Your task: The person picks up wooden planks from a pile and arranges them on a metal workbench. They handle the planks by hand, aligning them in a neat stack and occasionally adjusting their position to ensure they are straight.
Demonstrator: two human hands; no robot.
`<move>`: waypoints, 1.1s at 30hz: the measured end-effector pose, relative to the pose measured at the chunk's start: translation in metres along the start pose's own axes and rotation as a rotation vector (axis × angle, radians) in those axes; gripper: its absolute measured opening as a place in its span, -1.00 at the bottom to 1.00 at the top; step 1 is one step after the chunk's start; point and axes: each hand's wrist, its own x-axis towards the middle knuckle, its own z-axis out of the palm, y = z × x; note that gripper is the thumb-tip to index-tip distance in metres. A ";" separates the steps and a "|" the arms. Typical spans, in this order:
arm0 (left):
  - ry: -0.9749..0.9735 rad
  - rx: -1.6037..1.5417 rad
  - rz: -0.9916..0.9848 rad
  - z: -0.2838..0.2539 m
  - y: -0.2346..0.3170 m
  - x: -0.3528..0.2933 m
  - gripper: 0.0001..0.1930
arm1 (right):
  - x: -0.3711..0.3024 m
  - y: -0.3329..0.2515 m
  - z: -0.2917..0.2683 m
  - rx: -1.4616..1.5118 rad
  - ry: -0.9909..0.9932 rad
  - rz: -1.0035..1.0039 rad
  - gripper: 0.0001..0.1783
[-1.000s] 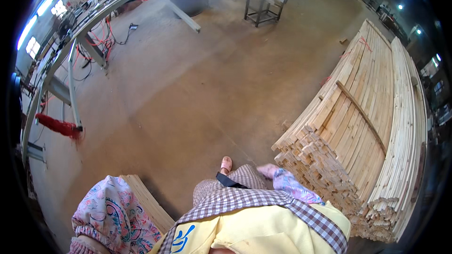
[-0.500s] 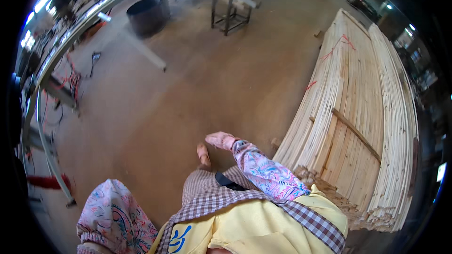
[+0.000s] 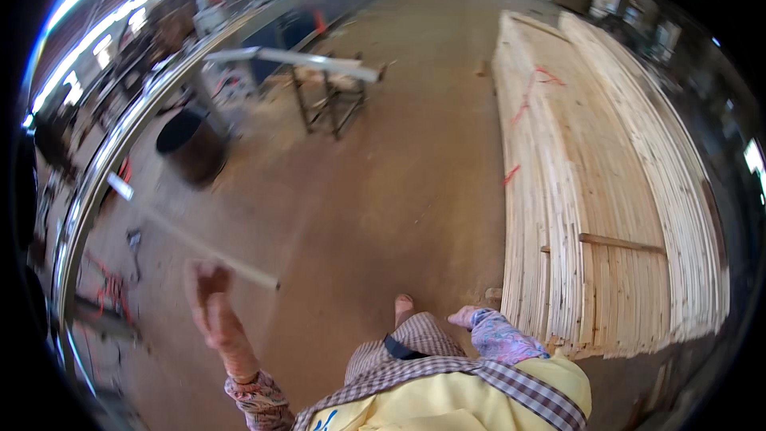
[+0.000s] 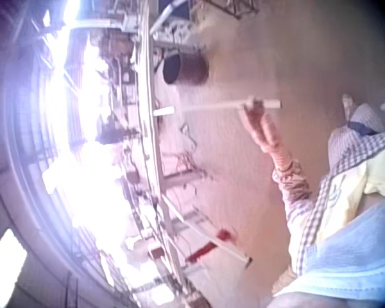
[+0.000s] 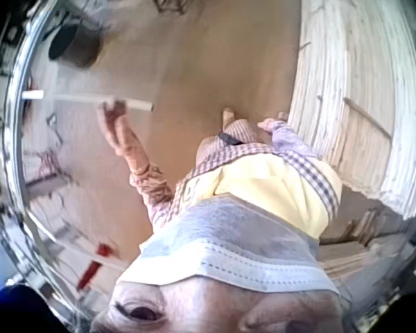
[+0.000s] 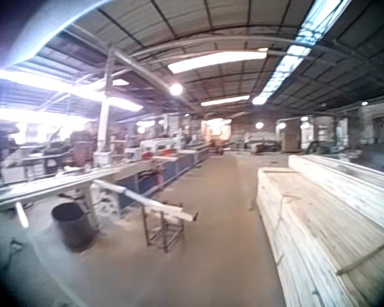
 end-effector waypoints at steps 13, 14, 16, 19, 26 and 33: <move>-0.481 1.589 -0.056 -0.101 -0.309 0.085 -0.60 | 0.271 -0.139 -0.120 -0.041 0.017 -0.085 -0.40; -0.471 1.569 -0.275 -0.109 -0.306 0.080 -0.48 | 0.264 -0.171 -0.159 -0.105 -0.016 -0.115 -0.40; -0.532 1.566 -0.530 -0.088 -0.304 0.073 -0.34 | 0.276 -0.199 -0.209 -0.132 -0.003 -0.128 -0.40; -0.680 1.652 -0.478 -0.081 -0.333 0.064 -0.38 | 0.314 -0.258 -0.260 -0.061 0.013 -0.156 -0.40; -0.800 1.130 0.002 -0.016 -0.445 0.144 -0.69 | 0.322 -0.508 -0.316 -0.248 0.046 -0.781 -0.44; -0.969 1.062 -0.771 0.055 -0.409 0.349 -0.60 | 0.327 -0.597 -0.323 -0.492 -0.366 -0.936 -0.60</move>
